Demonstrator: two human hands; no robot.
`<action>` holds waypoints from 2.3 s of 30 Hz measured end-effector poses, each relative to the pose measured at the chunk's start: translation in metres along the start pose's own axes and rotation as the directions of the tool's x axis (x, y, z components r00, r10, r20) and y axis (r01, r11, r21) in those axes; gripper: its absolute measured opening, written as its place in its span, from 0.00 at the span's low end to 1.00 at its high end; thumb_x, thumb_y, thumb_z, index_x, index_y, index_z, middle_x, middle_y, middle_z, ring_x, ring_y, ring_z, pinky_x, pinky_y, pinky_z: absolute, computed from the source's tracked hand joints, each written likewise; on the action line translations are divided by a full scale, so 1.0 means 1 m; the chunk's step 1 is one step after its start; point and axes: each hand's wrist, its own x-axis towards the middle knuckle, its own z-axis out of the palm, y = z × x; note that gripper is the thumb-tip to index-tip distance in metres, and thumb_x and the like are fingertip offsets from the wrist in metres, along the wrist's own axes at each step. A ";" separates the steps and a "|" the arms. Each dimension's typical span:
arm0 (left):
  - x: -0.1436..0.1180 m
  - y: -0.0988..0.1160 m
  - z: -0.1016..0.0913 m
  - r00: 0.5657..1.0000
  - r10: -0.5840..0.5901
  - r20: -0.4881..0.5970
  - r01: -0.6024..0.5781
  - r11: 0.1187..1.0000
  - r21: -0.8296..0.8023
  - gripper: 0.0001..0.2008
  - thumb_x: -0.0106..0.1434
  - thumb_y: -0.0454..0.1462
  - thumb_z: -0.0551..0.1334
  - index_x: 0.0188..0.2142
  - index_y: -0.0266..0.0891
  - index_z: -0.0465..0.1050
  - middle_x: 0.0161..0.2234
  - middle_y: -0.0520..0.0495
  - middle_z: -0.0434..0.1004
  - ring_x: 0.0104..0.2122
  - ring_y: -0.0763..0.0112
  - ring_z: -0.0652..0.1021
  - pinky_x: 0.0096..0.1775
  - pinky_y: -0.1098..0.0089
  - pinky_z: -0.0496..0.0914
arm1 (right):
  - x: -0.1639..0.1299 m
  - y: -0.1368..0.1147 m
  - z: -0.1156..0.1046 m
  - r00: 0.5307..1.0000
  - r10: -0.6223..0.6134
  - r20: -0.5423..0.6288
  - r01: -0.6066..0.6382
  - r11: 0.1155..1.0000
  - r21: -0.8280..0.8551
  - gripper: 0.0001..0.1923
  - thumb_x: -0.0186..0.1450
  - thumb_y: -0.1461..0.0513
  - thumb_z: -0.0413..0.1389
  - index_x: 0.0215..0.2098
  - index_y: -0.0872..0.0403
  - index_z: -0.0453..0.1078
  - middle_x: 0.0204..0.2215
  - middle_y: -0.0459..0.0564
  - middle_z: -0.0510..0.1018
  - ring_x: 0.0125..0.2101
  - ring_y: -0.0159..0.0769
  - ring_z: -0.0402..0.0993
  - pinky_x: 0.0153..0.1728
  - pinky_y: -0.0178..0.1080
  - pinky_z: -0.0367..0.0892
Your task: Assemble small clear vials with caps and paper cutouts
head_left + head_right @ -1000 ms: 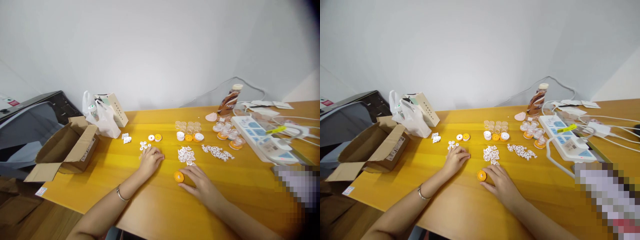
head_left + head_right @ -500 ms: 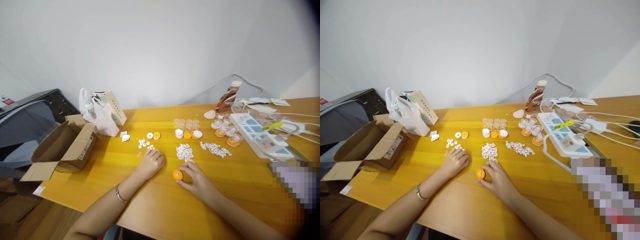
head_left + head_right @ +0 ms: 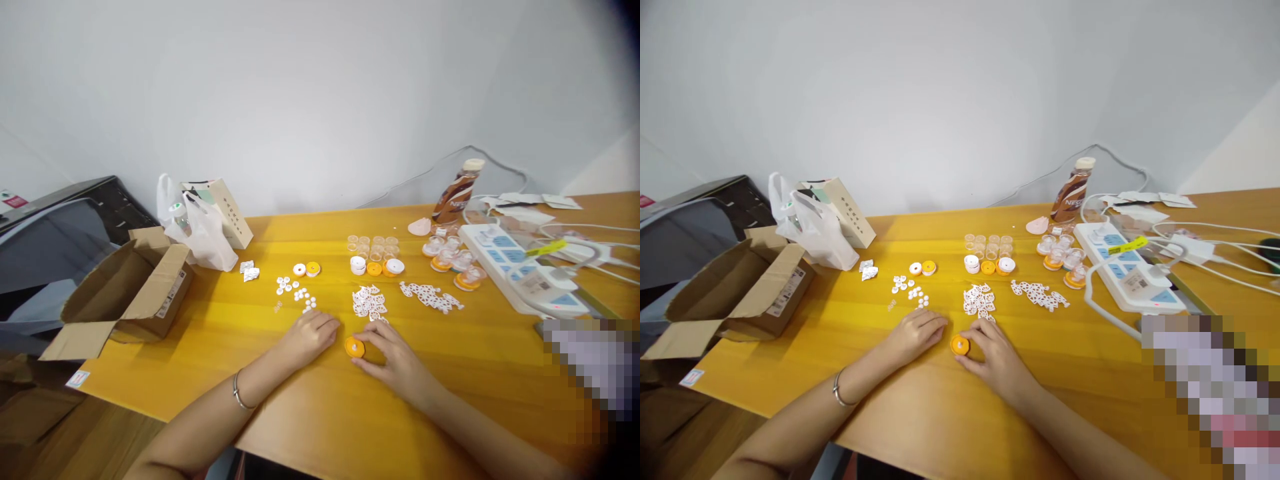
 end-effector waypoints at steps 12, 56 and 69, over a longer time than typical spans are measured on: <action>0.006 0.012 -0.001 0.995 0.090 0.050 -0.086 0.993 -0.078 0.09 0.64 0.36 0.53 0.36 0.40 0.72 0.33 0.50 0.76 0.34 0.73 0.73 0.35 0.69 0.60 | 0.000 0.003 0.002 1.000 -0.019 -0.008 0.019 1.000 -0.004 0.10 0.57 0.64 0.58 0.39 0.52 0.69 0.34 0.50 0.70 0.36 0.39 0.68 0.38 0.42 0.67; 0.006 0.025 -0.005 0.971 -0.046 -0.233 0.001 0.981 -0.192 0.06 0.59 0.36 0.60 0.37 0.42 0.72 0.37 0.50 0.76 0.38 0.72 0.73 0.40 0.66 0.60 | 0.005 -0.009 0.003 0.909 0.334 0.249 -0.393 0.491 0.777 0.17 0.54 0.57 0.61 0.41 0.51 0.69 0.34 0.49 0.79 0.37 0.37 0.75 0.44 0.43 0.67; -0.001 -0.049 -0.026 0.902 -0.426 0.074 0.432 0.877 -0.211 0.08 0.61 0.34 0.56 0.35 0.39 0.74 0.34 0.46 0.76 0.35 0.69 0.73 0.39 0.68 0.65 | 0.006 -0.010 -0.005 0.857 0.471 0.207 -0.464 0.532 0.709 0.22 0.50 0.52 0.62 0.41 0.52 0.70 0.32 0.50 0.80 0.37 0.41 0.76 0.44 0.46 0.68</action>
